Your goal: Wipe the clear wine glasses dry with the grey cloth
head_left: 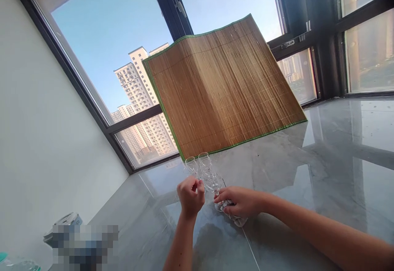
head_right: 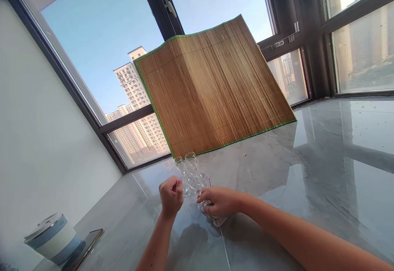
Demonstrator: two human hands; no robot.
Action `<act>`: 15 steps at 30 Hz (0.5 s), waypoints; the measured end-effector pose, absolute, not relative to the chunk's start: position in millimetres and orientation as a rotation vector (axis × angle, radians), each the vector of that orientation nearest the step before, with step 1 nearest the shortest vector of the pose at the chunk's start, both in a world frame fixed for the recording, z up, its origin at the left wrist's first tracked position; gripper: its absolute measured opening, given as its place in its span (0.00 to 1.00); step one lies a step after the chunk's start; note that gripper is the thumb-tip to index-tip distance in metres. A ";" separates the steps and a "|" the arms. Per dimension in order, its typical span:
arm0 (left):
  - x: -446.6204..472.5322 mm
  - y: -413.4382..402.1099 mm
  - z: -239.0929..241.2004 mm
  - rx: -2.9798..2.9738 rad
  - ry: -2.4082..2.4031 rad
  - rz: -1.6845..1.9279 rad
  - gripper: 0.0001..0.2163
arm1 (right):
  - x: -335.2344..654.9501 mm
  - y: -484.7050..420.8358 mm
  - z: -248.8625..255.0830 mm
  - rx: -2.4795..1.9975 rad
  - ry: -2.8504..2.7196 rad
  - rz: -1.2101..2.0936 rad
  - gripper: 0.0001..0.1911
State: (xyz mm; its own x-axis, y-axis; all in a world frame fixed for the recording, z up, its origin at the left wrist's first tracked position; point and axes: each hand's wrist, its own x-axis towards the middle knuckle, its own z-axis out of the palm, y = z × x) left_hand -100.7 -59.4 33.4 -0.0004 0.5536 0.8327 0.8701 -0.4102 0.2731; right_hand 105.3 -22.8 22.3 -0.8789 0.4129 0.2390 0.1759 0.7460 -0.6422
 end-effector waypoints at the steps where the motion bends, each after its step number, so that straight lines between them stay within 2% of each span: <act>1: -100.6 -58.8 33.1 -1.959 -1.482 -1.353 0.18 | 105.2 -22.5 21.6 -0.442 -2.577 0.893 0.21; 15: -93.2 -61.1 38.5 -1.991 -1.594 -1.224 0.18 | 104.5 -22.5 20.6 -0.463 -2.589 0.911 0.19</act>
